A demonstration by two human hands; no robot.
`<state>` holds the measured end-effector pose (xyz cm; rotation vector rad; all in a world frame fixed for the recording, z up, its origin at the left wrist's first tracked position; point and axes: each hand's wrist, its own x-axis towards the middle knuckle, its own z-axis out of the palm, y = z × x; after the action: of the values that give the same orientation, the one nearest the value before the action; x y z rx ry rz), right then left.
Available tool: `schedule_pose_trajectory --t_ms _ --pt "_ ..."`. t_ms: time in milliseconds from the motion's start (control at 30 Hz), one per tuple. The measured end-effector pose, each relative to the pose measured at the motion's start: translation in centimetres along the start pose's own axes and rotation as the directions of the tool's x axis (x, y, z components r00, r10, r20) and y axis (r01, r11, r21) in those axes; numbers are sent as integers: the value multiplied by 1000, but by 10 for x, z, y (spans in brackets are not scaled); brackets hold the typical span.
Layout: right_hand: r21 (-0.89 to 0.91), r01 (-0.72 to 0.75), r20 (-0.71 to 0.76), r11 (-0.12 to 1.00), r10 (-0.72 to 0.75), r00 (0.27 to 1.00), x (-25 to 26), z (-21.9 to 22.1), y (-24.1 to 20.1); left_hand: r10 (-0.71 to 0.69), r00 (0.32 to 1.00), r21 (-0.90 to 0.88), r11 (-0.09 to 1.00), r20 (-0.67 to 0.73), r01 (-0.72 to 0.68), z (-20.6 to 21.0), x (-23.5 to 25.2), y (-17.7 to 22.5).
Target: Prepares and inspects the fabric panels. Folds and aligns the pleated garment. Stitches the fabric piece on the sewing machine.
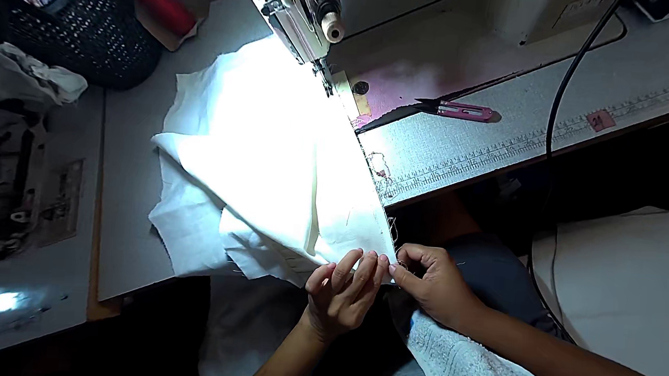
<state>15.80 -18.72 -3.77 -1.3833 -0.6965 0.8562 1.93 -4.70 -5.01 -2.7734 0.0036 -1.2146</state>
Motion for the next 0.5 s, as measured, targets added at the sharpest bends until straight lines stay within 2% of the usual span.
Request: schedule_pose_trajectory --t_ms 133,300,433,500 --pt "63 -17 37 998 15 999 0 2 -4 -20 1000 78 997 5 19 3 -1 3" --pt "108 0 34 994 -3 999 -3 3 -9 -24 999 24 999 -41 25 1 -1 3" --pt "116 23 71 993 -32 997 -2 -8 -14 -214 977 -163 964 -3 210 -5 8 9" --pt "69 70 26 995 -72 997 0 -16 -14 -317 948 -267 913 17 309 -10 17 11"
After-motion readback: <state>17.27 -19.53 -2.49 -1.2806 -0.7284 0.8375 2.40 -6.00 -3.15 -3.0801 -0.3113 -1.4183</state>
